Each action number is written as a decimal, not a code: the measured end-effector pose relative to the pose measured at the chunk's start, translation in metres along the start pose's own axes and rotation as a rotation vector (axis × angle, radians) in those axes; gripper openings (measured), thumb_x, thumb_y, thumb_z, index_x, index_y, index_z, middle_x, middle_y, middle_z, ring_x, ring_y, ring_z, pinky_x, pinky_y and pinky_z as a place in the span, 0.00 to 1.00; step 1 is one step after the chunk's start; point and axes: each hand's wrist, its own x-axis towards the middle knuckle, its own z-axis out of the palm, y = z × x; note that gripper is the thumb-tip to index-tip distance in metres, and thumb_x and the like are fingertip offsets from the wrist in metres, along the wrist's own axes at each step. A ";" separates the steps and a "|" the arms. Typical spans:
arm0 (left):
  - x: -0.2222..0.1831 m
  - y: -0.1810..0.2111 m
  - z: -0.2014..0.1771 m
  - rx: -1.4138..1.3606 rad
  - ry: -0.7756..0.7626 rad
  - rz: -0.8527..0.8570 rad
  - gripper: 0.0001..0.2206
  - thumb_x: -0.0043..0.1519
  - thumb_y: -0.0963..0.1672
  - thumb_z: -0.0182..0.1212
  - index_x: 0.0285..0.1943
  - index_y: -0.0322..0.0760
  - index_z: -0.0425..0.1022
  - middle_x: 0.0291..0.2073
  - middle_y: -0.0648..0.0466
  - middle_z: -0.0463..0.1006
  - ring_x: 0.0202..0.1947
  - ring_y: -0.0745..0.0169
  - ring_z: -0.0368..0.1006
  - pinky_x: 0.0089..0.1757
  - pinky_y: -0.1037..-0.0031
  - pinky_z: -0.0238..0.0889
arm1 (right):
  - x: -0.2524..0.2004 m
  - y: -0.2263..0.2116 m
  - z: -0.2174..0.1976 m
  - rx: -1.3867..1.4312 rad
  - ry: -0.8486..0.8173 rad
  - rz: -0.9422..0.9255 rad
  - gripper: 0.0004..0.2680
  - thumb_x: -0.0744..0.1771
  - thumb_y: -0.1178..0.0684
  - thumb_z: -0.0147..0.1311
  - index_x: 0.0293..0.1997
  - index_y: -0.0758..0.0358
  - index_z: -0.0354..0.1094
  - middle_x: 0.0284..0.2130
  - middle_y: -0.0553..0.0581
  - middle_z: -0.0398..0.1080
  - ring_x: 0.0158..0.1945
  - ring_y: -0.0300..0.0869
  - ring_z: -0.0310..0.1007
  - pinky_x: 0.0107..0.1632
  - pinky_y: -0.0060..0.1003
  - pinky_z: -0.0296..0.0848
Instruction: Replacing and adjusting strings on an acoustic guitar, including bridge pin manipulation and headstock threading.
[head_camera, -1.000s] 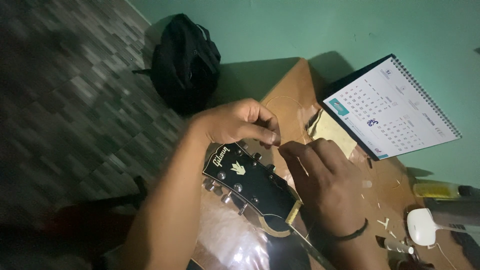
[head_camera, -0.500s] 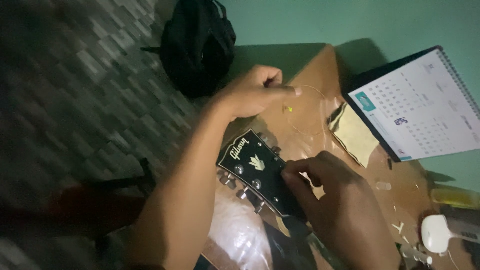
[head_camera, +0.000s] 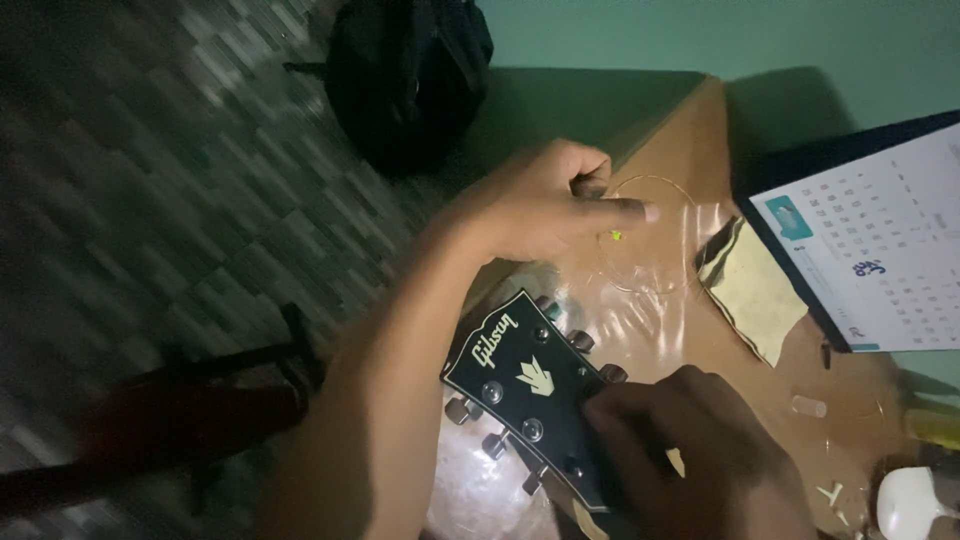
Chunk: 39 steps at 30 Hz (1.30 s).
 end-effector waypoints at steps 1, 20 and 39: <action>-0.001 0.000 0.000 0.002 0.000 -0.002 0.25 0.55 0.57 0.67 0.23 0.50 0.51 0.20 0.65 0.51 0.22 0.71 0.48 0.28 0.72 0.43 | 0.002 0.002 0.000 -0.051 -0.080 0.110 0.06 0.61 0.37 0.62 0.37 0.25 0.82 0.37 0.33 0.80 0.41 0.31 0.80 0.44 0.33 0.76; -0.001 0.000 -0.001 0.003 -0.015 0.072 0.26 0.58 0.56 0.67 0.23 0.50 0.50 0.20 0.65 0.50 0.23 0.71 0.45 0.28 0.72 0.40 | 0.024 -0.013 -0.014 -0.213 -0.164 0.129 0.07 0.62 0.35 0.57 0.38 0.15 0.82 0.36 0.31 0.80 0.46 0.27 0.77 0.46 0.32 0.75; -0.005 0.005 -0.003 0.002 -0.024 0.044 0.27 0.57 0.55 0.68 0.23 0.50 0.49 0.21 0.65 0.49 0.22 0.71 0.45 0.27 0.72 0.41 | 0.024 -0.024 -0.015 -0.161 -0.107 0.117 0.07 0.61 0.35 0.59 0.37 0.20 0.83 0.33 0.31 0.81 0.38 0.29 0.79 0.41 0.32 0.75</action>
